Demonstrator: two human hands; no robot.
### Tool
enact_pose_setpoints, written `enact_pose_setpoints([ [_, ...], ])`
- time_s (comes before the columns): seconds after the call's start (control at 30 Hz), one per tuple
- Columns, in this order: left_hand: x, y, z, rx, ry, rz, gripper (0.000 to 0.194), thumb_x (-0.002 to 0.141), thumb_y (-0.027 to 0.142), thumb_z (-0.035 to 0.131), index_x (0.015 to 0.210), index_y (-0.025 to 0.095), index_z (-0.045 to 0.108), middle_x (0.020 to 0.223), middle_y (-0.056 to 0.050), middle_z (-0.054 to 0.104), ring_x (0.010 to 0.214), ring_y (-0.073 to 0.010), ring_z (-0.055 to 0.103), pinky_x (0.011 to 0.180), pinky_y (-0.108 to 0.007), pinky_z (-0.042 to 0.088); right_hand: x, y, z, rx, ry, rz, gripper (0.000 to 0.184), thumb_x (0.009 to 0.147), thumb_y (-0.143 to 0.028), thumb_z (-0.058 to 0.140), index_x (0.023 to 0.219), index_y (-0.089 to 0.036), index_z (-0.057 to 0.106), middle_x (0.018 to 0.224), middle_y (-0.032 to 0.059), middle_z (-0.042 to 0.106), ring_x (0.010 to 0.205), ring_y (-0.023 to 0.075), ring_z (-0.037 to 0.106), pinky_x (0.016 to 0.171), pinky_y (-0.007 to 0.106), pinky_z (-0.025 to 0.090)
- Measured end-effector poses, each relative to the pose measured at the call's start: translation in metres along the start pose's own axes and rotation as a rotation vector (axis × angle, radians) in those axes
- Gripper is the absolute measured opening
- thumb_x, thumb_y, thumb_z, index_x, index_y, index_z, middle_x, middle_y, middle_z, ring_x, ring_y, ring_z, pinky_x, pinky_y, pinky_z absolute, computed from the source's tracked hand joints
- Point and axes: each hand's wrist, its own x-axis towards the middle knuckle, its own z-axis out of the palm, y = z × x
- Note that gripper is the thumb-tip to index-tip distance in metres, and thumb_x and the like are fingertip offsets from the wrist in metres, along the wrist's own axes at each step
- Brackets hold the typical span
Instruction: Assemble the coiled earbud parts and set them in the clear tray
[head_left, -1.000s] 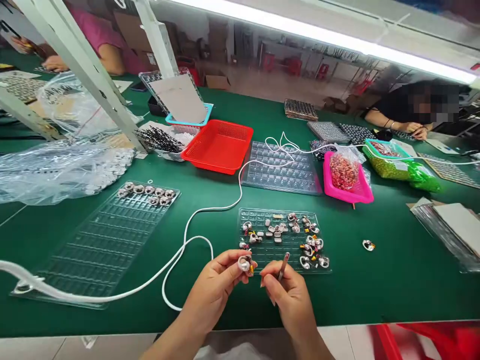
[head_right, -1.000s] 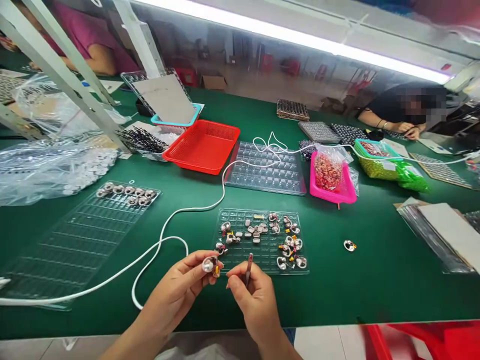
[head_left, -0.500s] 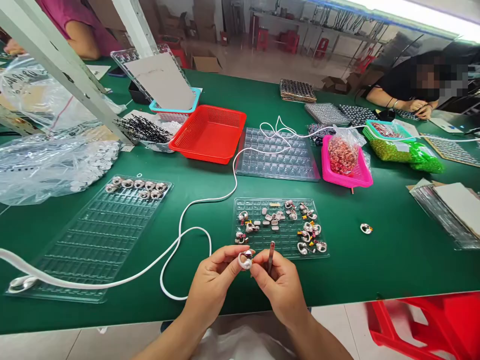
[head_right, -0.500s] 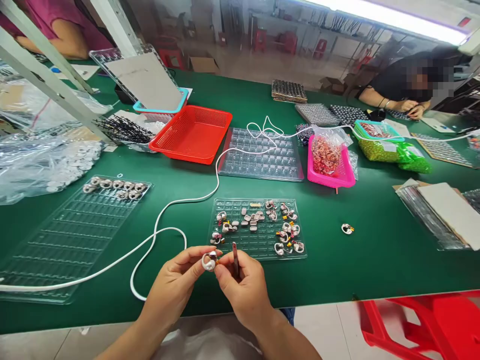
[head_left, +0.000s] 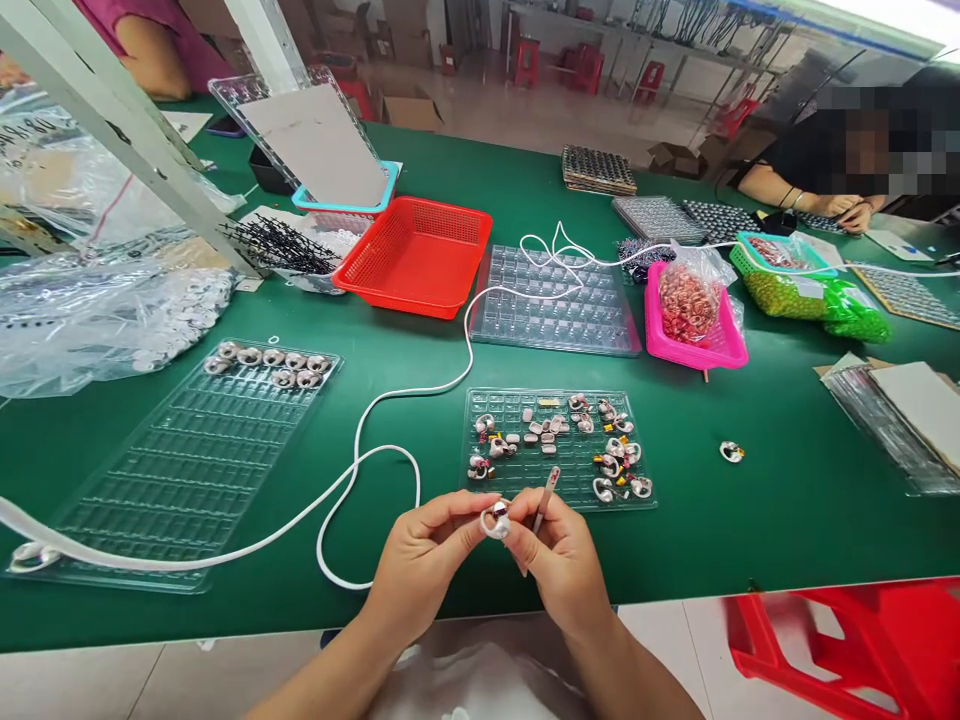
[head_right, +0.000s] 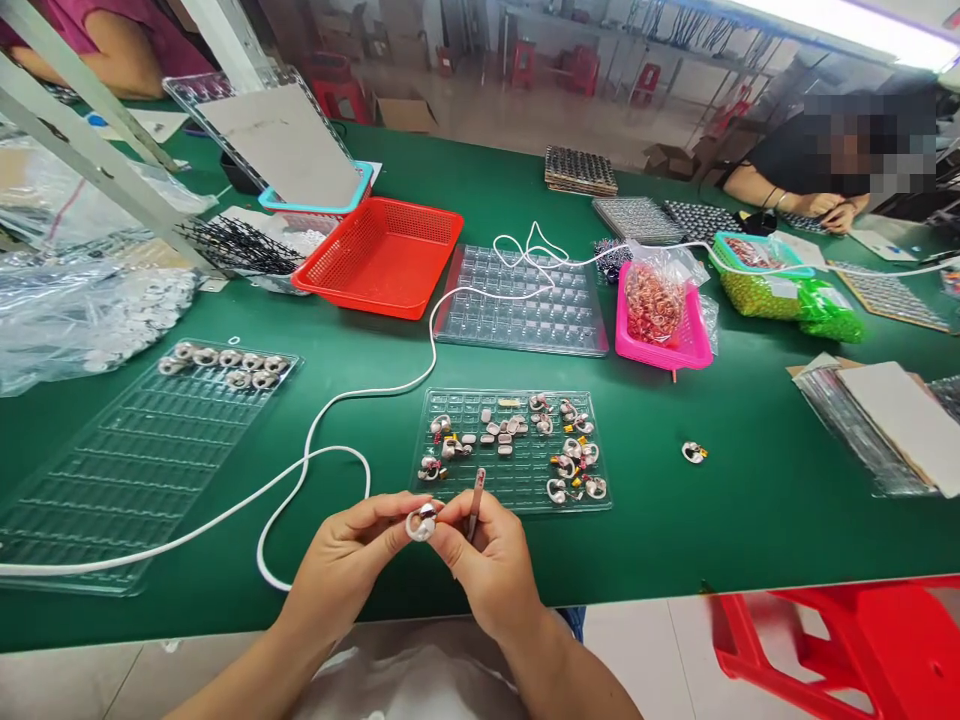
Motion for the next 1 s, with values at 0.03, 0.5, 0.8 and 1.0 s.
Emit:
enact_pose_setpoints([
  [0.03,0.0,0.001,0.0,0.022,-0.007,0.022,0.012,0.074,0.031,0.085,0.084,0.025,0.084,0.084,-0.005,0.08,0.08,-0.0208,0.071,0.075,-0.027,0.057,0.0,0.001,-0.001,0.007,-0.007,-0.004,0.028,0.082,-0.042,0.078,0.08,-0.02,0.062,0.066,-0.0046,0.052,0.052,0.0081,0.037,0.048,0.022,0.03],
  [0.5,-0.001,0.004,-0.004,0.146,-0.139,0.344,0.024,0.084,0.012,0.071,0.094,0.03,0.083,0.084,-0.005,0.08,0.078,-0.0209,0.072,0.07,-0.028,0.055,0.001,0.01,-0.011,0.051,-0.076,-0.042,0.025,0.082,-0.04,0.078,0.08,-0.021,0.062,0.068,-0.0031,0.052,0.053,0.0092,0.038,0.046,0.022,0.027],
  [0.8,-0.005,0.006,-0.003,0.176,-0.17,0.317,0.021,0.088,0.016,0.068,0.098,0.026,0.082,0.088,-0.006,0.08,0.078,-0.0204,0.072,0.072,-0.028,0.055,0.001,0.006,-0.008,0.12,-0.05,0.045,0.033,0.074,-0.04,0.084,0.079,-0.022,0.057,0.072,-0.0032,0.053,0.057,0.0105,0.043,0.05,0.022,0.034],
  [1.0,-0.009,0.012,-0.002,0.238,-0.176,0.196,0.013,0.088,0.026,0.069,0.096,0.024,0.08,0.089,-0.005,0.079,0.081,-0.0204,0.071,0.076,-0.026,0.054,-0.005,0.006,-0.003,0.082,-0.03,-0.021,0.029,0.079,-0.037,0.081,0.081,-0.022,0.056,0.076,-0.0033,0.05,0.065,0.0119,0.044,0.06,0.023,0.038],
])
